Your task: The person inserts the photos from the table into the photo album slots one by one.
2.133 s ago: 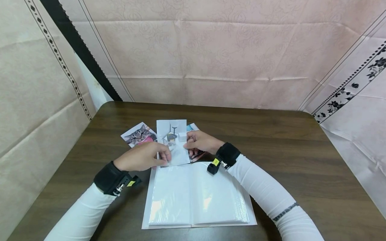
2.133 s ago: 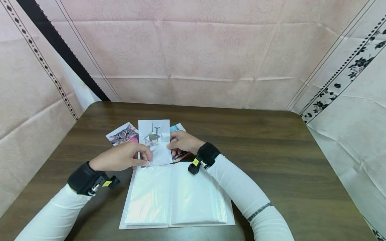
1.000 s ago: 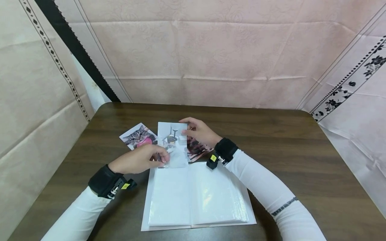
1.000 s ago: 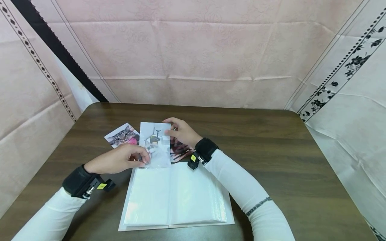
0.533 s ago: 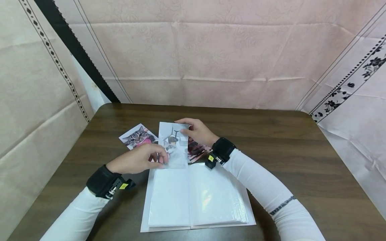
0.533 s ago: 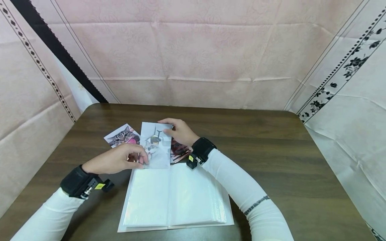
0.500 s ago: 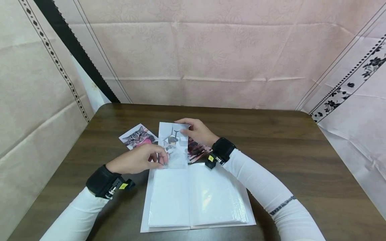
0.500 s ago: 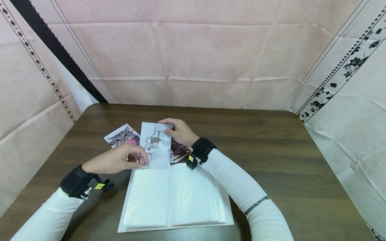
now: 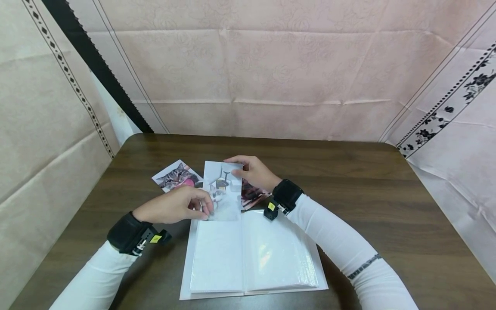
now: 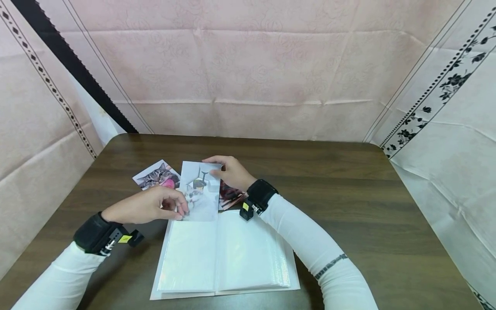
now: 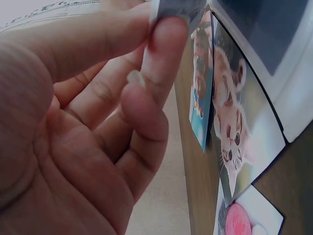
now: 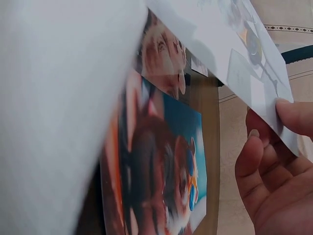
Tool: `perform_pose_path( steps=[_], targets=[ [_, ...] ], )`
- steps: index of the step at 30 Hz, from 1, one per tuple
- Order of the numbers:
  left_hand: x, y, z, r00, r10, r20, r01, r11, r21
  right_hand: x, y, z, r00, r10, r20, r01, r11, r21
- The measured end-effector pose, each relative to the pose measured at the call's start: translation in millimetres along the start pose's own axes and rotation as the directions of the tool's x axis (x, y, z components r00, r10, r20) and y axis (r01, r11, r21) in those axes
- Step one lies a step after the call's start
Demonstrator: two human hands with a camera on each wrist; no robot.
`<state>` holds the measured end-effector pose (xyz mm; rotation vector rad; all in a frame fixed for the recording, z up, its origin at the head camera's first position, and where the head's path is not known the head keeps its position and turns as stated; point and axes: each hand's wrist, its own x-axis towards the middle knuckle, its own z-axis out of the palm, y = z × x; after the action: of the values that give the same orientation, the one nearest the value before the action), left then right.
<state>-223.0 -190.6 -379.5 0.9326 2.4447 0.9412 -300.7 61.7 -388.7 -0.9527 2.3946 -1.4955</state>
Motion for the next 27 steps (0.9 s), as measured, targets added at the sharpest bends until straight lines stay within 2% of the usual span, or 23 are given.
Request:
perform_pose_path(
  steps=[3,11,20,27],
  targets=[
    [0.2,-0.2,0.1,1.0,0.0,-0.004,0.0,1.0,0.006,0,2,0.7,1.0,0.005,-0.008,-0.005,1.0,0.008],
    [-1.0,-1.6,4.0,1.0,-0.009,-0.008,0.01,1.0,0.021,6,29,6.2,1.0,0.027,-0.003,-0.027,0.999,-0.019],
    [-4.0,-2.9,7.1,1.0,-0.016,-0.01,0.016,0.999,0.037,4,29,10.2,0.999,0.034,0.022,-0.033,0.998,-0.049],
    [0.2,-2.7,6.5,1.0,-0.007,-0.009,0.007,0.999,0.039,3,28,7.5,0.999,0.04,0.002,-0.04,0.996,-0.078]
  ],
)
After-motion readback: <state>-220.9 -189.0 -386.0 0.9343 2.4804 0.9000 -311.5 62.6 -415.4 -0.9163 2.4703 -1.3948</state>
